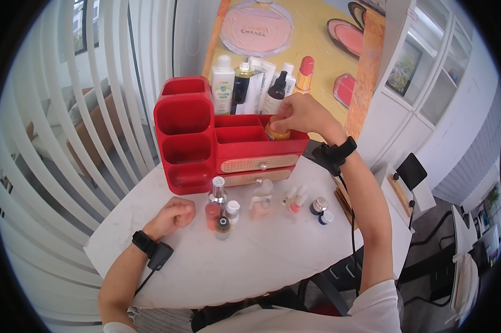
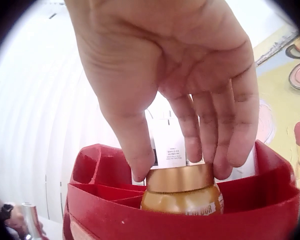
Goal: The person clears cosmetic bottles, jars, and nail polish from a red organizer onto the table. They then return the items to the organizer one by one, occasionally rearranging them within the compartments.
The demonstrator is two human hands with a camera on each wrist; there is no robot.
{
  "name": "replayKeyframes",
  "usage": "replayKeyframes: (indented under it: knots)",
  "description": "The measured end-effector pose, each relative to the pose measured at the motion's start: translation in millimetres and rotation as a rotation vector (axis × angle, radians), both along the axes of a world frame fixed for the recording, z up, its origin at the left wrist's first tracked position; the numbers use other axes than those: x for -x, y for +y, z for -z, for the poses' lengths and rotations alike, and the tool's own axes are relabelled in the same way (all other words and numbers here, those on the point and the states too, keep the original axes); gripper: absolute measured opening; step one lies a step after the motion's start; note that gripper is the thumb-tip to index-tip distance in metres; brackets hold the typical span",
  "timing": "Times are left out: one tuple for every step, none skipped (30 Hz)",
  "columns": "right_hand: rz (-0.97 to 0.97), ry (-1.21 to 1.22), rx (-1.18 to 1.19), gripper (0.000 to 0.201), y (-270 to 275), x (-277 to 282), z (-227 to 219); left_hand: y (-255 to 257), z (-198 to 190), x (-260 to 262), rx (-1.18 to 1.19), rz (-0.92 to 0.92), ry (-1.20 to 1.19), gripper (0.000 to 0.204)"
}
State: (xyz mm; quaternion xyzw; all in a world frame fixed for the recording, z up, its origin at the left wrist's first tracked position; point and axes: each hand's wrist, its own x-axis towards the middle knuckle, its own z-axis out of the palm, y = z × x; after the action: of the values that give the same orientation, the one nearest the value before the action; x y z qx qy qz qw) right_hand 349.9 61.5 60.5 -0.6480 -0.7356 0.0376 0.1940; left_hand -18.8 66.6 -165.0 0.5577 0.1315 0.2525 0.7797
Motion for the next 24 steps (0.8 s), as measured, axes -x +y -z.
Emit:
replayKeyframes:
  knots:
    - [0.002, 0.001, 0.000, 0.043, -2.4, 2.1, -0.8, 0.6, 1.1, 0.1, -0.001, -0.005, -0.004, 0.035]
    - [0.011, -0.049, -0.009, 0.041, -5.0, 5.3, -1.5, 0.9, 1.4, 0.3, -0.001, -0.003, -0.003, 0.035]
    - [0.020, -0.099, -0.019, 0.038, -6.9, 8.0, -2.0, 1.2, 1.4, 0.3, -0.005, -0.003, -0.001, 0.035]
    - [0.023, -0.098, -0.019, 0.038, -7.9, 10.0, -2.3, 1.2, 1.2, 0.3, -0.009, -0.001, 0.001, 0.035]
    - [0.029, -0.106, -0.016, 0.037, -8.4, 11.8, -2.7, 0.8, 0.2, 0.1, -0.010, 0.002, 0.002, 0.035]
    - [0.036, -0.114, -0.015, 0.037, -8.8, 13.1, -2.9, 0.4, -1.3, -0.1, -0.013, 0.003, 0.007, 0.035]
    - [0.038, -0.112, -0.017, 0.037, -7.8, 13.1, -1.6, 0.2, -2.5, -0.1, -0.016, 0.003, 0.012, 0.035]
    - [-0.004, -0.055, -0.024, 0.034, -5.2, 12.0, 1.5, 0.5, -2.3, -0.2, -0.018, 0.004, 0.012, 0.035]
    - [-0.046, 0.002, -0.031, 0.031, -2.9, 11.1, 4.9, 0.6, -1.3, -0.3, -0.017, 0.005, 0.009, 0.035]
    - [-0.045, 0.003, -0.032, 0.031, -1.1, 11.1, 7.8, 0.8, -0.4, -0.5, -0.015, 0.006, 0.005, 0.035]
    - [-0.052, -0.005, -0.099, 0.030, 0.7, 11.6, 10.5, 1.0, 0.2, -0.8, -0.017, 0.006, 0.006, 0.035]
    - [-0.061, -0.014, -0.167, 0.028, 3.1, 11.6, 13.3, 1.3, 0.6, -0.8, -0.016, 0.008, 0.002, 0.035]
    - [-0.062, -0.013, -0.170, 0.028, 6.2, 11.3, 16.3, 1.7, 0.6, -0.1, -0.016, 0.010, -0.002, 0.035]
    - [-0.045, -0.002, -0.189, 0.029, 10.0, 10.8, 19.8, 1.7, 0.7, 0.5, -0.019, 0.008, -0.001, 0.035]
    - [-0.027, 0.007, -0.208, 0.030, 13.4, 9.7, 22.6, 1.4, 0.6, 0.3, -0.008, 0.002, 0.009, 0.035]
    - [-0.028, 0.007, -0.209, 0.030, 16.8, 7.3, 25.8, 1.3, 0.5, -0.1, 0.004, -0.003, 0.018, 0.034]
    - [-0.064, 0.071, -0.224, 0.029, 17.6, 6.9, 27.4, 1.2, 0.5, -0.1, 0.003, -0.002, 0.017, 0.034]
    - [-0.097, 0.136, -0.238, 0.027, 17.4, 5.0, 28.5, 1.1, 0.7, -0.2, 0.001, 0.000, 0.006, 0.034]
    - [-0.090, 0.136, -0.237, 0.027, 16.8, 2.3, 29.5, 0.9, 1.1, -0.9, -0.001, 0.005, -0.003, 0.034]
    - [-0.068, 0.136, -0.216, 0.029, 12.9, 5.3, 26.3, 1.8, 1.4, -0.6, 0.000, 0.013, -0.001, 0.034]
    - [-0.044, 0.138, -0.195, 0.030, 8.3, 6.5, 23.7, 2.7, 1.9, 0.7, 0.009, 0.008, 0.007, 0.034]
    - [-0.035, 0.144, -0.192, 0.030, 4.7, 4.5, 22.4, 2.4, 2.4, 0.9, 0.020, 0.003, 0.016, 0.035]
    - [-0.036, 0.111, -0.272, 0.031, 0.5, 3.8, 20.4, 0.9, 2.3, -0.2, 0.025, 0.011, 0.023, 0.035]
    - [-0.039, 0.078, -0.350, 0.031, -4.5, 3.7, 19.6, -0.1, 1.7, -0.6, 0.003, -0.007, 0.020, 0.035]
